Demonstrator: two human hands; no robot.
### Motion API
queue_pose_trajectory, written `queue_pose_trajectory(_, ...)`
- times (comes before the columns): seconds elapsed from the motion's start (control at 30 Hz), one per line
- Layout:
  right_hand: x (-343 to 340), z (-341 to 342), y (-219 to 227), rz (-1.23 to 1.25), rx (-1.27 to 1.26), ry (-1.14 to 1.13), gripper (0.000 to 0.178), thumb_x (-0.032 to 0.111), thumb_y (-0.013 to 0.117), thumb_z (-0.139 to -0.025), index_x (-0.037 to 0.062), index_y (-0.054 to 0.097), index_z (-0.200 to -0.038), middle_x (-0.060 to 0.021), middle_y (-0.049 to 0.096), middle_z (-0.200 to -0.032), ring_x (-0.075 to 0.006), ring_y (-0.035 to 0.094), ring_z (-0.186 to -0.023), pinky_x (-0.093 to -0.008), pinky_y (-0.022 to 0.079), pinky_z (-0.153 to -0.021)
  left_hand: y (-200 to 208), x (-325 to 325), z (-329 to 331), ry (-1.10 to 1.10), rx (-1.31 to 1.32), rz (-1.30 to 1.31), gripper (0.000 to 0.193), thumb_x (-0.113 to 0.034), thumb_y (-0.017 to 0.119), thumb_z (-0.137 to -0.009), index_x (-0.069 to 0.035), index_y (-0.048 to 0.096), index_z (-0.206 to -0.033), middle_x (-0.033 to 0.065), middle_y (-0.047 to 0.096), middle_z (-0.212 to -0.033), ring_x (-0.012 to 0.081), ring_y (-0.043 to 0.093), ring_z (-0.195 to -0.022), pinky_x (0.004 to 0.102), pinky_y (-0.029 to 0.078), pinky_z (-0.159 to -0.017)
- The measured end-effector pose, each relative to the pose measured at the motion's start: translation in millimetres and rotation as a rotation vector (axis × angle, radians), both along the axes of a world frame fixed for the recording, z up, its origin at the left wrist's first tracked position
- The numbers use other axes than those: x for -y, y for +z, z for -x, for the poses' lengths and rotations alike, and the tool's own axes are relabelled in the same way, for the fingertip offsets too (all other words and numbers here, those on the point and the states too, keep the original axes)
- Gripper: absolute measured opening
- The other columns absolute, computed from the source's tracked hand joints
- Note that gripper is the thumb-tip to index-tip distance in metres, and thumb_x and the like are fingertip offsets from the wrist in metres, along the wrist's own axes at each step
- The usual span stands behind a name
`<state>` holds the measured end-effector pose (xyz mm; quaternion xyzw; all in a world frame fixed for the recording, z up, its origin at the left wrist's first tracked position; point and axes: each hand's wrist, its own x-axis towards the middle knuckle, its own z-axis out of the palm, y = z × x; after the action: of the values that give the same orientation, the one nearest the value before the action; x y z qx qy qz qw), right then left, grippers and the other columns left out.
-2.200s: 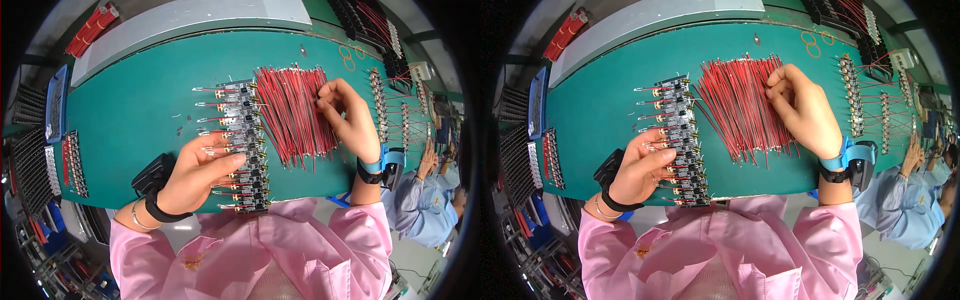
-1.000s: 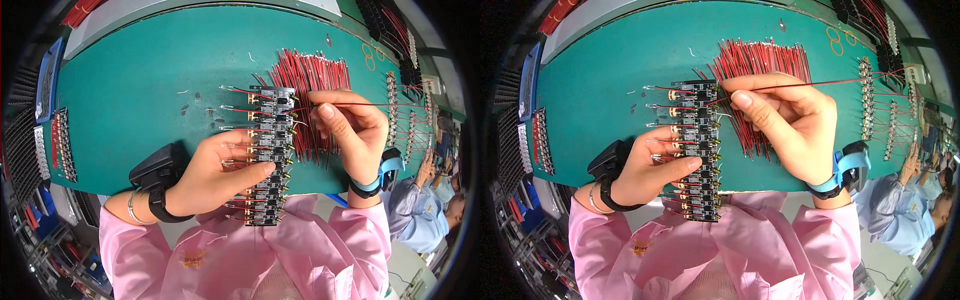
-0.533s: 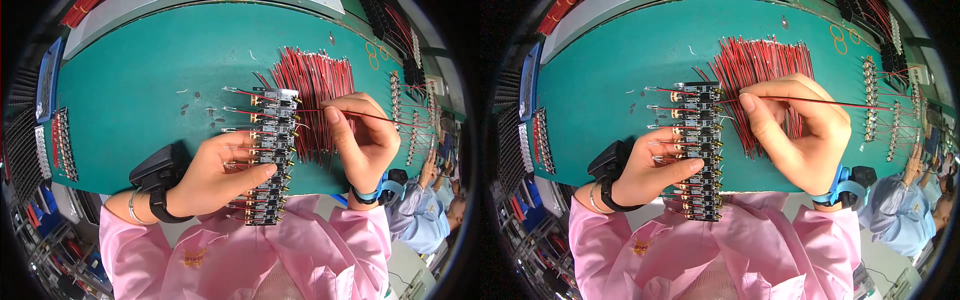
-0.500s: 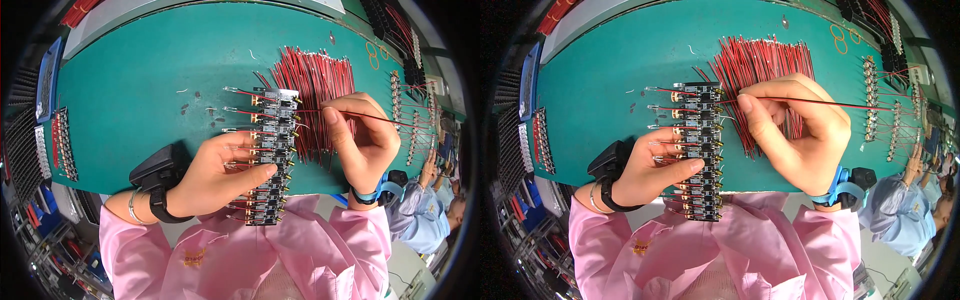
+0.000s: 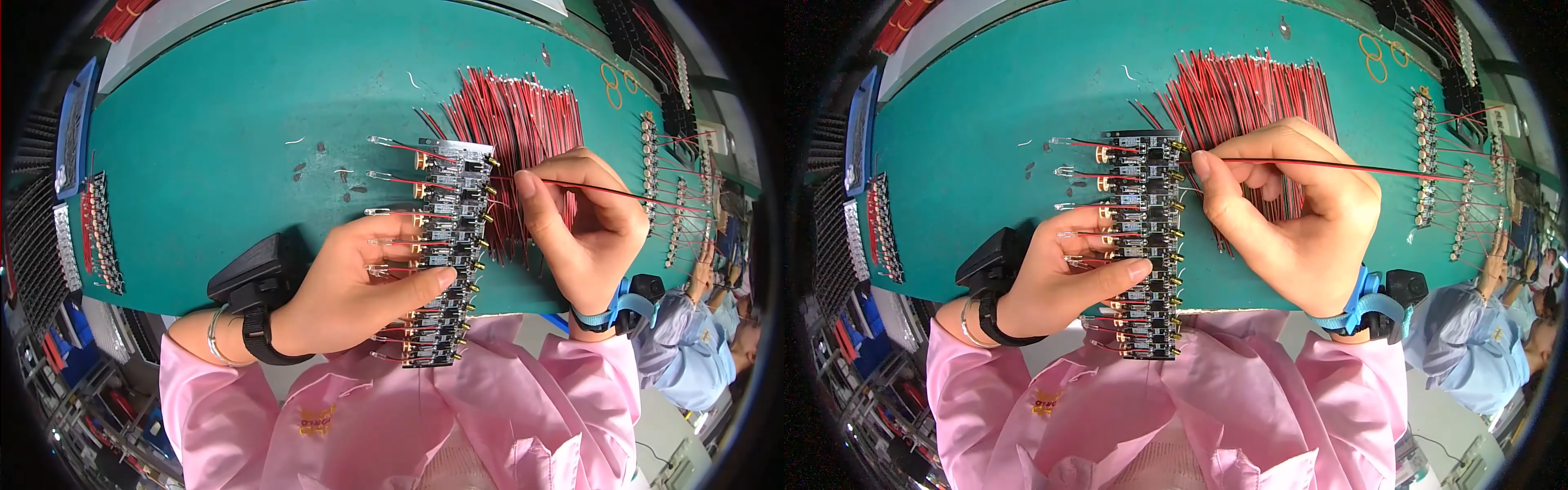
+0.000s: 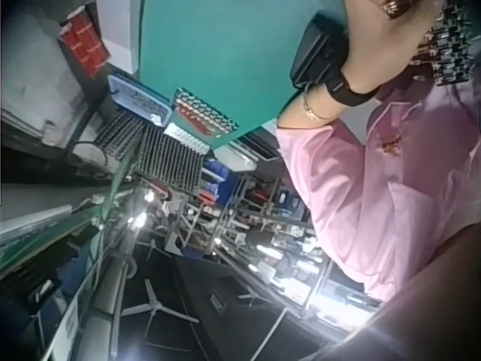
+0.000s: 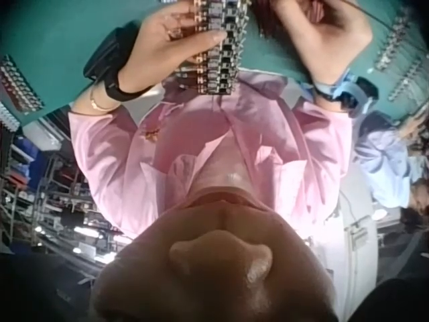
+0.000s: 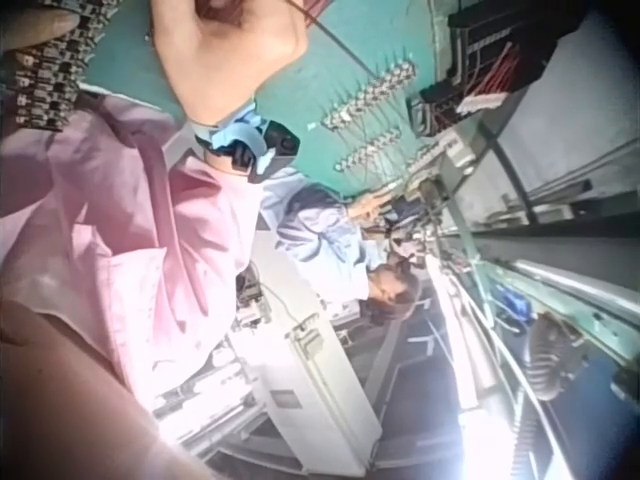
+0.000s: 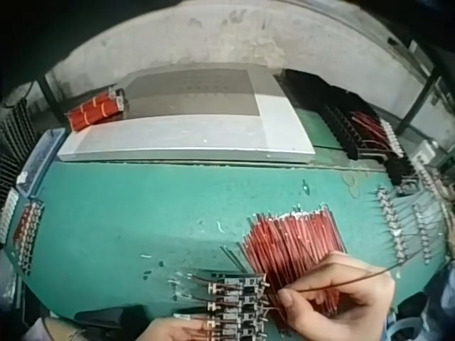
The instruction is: The person picks up red wires from a pile and inserts them into a circuit board before setting it aside and repeating the process with another board.
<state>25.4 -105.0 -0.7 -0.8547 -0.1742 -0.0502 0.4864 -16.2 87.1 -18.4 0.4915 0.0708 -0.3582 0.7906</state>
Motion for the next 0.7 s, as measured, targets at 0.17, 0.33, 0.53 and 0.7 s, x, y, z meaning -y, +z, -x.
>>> queue_pose_trajectory(0.17,-1.4,0.8,-1.4,-0.006,0.002,0.000,0.005,-0.007,0.061,-0.069,-0.0045,0.057,-0.072,-0.0038,0.052,-0.064,-0.0078,0.043,-0.056,-0.0193,0.031,-0.050,-1.2,1.1,0.0,0.001,0.030,-0.003,0.028,-0.001,0.059,-0.077,0.001,0.051,-0.104,0.0070,0.060,-0.091,0.0086,0.057,-0.075,0.0193,0.048,-0.057)
queue_pose_trajectory(0.33,-1.2,0.2,-3.8,-0.037,0.006,-0.019,0.009,0.000,0.067,-0.066,-0.0017,0.059,-0.068,-0.0011,0.052,-0.060,-0.0055,0.044,-0.052,-0.0184,0.033,-0.046,0.6,-1.1,-0.3,-0.024,-0.020,0.039,0.024,-0.001,0.057,-0.079,0.003,0.051,-0.102,0.0057,0.058,-0.094,0.0094,0.054,-0.087,0.0226,0.048,-0.071)
queue_pose_trajectory(0.53,-1.8,0.5,-5.2,-0.062,-0.018,-0.049,0.010,0.000,0.067,-0.066,-0.0009,0.057,-0.066,-0.0009,0.051,-0.060,-0.0053,0.043,-0.053,-0.0177,0.033,-0.047,2.9,-2.2,-1.2,-0.028,-0.040,0.047,0.025,-0.002,0.058,-0.079,0.003,0.051,-0.102,0.0049,0.057,-0.095,0.0095,0.054,-0.088,0.0225,0.049,-0.070)
queue_pose_trajectory(0.7,-3.1,1.0,-4.8,-0.042,-0.036,-0.053,0.011,0.000,0.067,-0.065,-0.0007,0.056,-0.065,-0.0009,0.051,-0.060,-0.0056,0.042,-0.052,-0.0179,0.033,-0.046,-0.6,-1.8,0.2,-0.037,-0.003,0.024,0.025,-0.002,0.058,-0.079,0.002,0.051,-0.103,0.0045,0.057,-0.094,0.0094,0.054,-0.087,0.0224,0.049,-0.069)
